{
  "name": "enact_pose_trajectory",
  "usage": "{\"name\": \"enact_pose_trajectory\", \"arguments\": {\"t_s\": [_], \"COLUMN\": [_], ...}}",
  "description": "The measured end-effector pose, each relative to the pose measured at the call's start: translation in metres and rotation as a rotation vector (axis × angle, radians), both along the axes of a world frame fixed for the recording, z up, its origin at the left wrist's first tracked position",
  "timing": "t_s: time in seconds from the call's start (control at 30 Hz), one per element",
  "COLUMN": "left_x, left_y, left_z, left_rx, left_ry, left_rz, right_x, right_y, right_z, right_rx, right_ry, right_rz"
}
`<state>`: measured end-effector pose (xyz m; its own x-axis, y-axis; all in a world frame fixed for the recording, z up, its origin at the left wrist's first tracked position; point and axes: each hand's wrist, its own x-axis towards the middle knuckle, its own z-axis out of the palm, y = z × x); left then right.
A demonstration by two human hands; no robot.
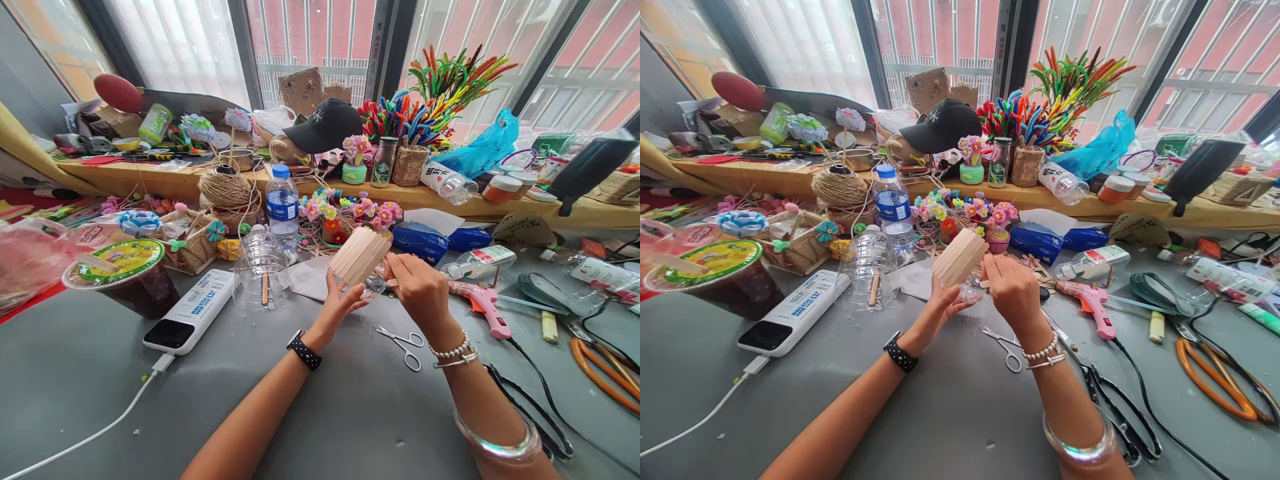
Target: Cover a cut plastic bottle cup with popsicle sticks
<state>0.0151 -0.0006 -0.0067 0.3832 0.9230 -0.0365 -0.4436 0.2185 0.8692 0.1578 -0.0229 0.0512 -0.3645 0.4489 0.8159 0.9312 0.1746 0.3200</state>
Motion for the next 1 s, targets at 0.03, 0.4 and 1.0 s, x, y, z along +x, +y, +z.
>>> {"name": "enact_pose_trajectory", "arguments": {"t_s": [0.03, 0.4, 1.0], "left_x": [0.0, 0.001, 0.0], "left_y": [0.0, 0.0, 0.001], "left_z": [0.0, -0.003, 0.0], "left_rx": [0.0, 0.026, 0.013], "left_ry": [-0.001, 0.009, 0.049], "left_rz": [0.002, 0.01, 0.085], "right_x": [0.0, 0.002, 0.01], "right_y": [0.0, -0.002, -0.003], "right_z": [-0.001, 0.002, 0.007], "right_rx": [0.003, -0.081, -0.233], "right_ry": [0.001, 0.073, -0.021], "right_rz": [-0.001, 0.005, 0.018]}}
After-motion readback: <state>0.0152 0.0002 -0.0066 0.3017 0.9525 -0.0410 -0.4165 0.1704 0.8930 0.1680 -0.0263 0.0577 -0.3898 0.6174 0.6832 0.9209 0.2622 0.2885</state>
